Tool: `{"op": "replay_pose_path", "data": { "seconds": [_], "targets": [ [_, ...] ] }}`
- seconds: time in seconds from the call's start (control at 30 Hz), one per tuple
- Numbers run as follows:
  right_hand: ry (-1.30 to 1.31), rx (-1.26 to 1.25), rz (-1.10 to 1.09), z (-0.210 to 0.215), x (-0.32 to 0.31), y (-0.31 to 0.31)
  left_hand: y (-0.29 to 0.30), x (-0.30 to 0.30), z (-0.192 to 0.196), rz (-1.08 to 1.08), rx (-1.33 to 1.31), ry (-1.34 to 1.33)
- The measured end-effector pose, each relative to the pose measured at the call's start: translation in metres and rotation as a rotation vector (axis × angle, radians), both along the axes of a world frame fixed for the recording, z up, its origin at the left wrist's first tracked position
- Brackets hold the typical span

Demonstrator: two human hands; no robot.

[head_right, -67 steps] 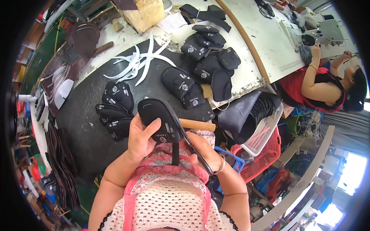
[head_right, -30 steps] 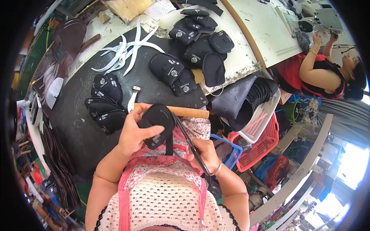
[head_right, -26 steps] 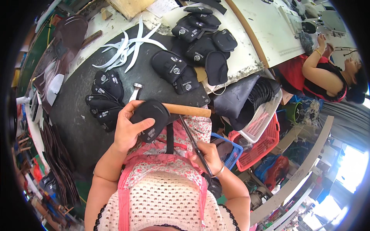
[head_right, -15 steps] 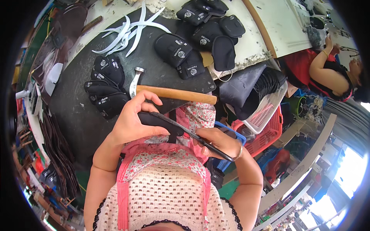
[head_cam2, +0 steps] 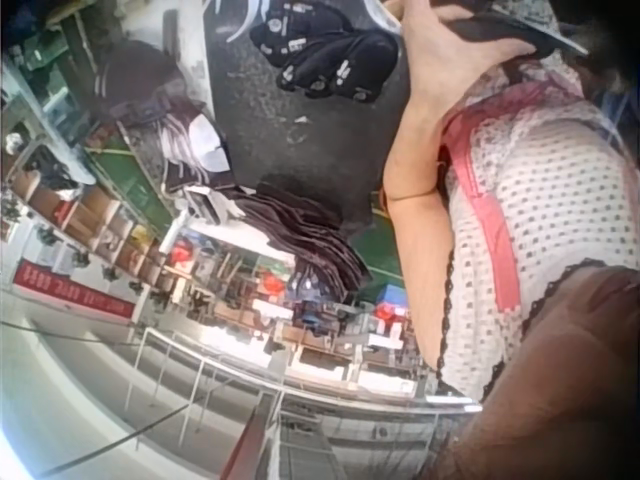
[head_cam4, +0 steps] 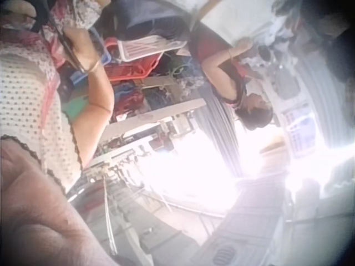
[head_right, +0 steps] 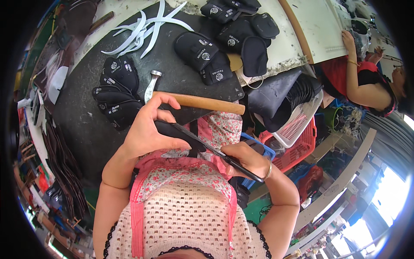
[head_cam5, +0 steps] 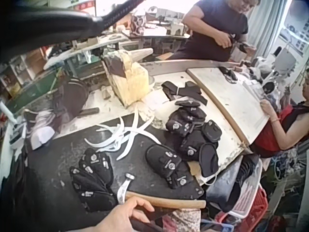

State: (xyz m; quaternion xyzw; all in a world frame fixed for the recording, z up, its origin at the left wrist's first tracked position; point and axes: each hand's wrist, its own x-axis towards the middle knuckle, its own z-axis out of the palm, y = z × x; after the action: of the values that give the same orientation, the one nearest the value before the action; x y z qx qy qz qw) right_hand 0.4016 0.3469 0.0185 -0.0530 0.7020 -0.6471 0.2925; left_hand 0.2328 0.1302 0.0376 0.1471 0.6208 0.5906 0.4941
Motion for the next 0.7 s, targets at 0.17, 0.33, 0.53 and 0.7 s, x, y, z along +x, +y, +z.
{"op": "replay_pose_path", "data": {
  "seconds": [0.17, 0.33, 0.53, 0.7],
  "targets": [
    [-0.015, -0.066, -0.079, 0.003, 0.006, -0.01, -0.003, 0.007, -0.013, 0.115, 0.072, -0.226],
    [-0.03, -0.034, -0.156, 0.006, 0.006, -0.023, 0.0, 0.01, -0.008, 0.132, 0.067, 0.038],
    [0.036, 0.085, -0.225, 0.008, 0.017, -0.028, -0.004, 0.009, -0.007, 0.068, 0.058, 0.051],
    [0.007, 0.146, -0.215, 0.006, 0.017, -0.033, -0.001, 0.014, -0.007, -0.015, -0.003, 0.054]
  ]
}}
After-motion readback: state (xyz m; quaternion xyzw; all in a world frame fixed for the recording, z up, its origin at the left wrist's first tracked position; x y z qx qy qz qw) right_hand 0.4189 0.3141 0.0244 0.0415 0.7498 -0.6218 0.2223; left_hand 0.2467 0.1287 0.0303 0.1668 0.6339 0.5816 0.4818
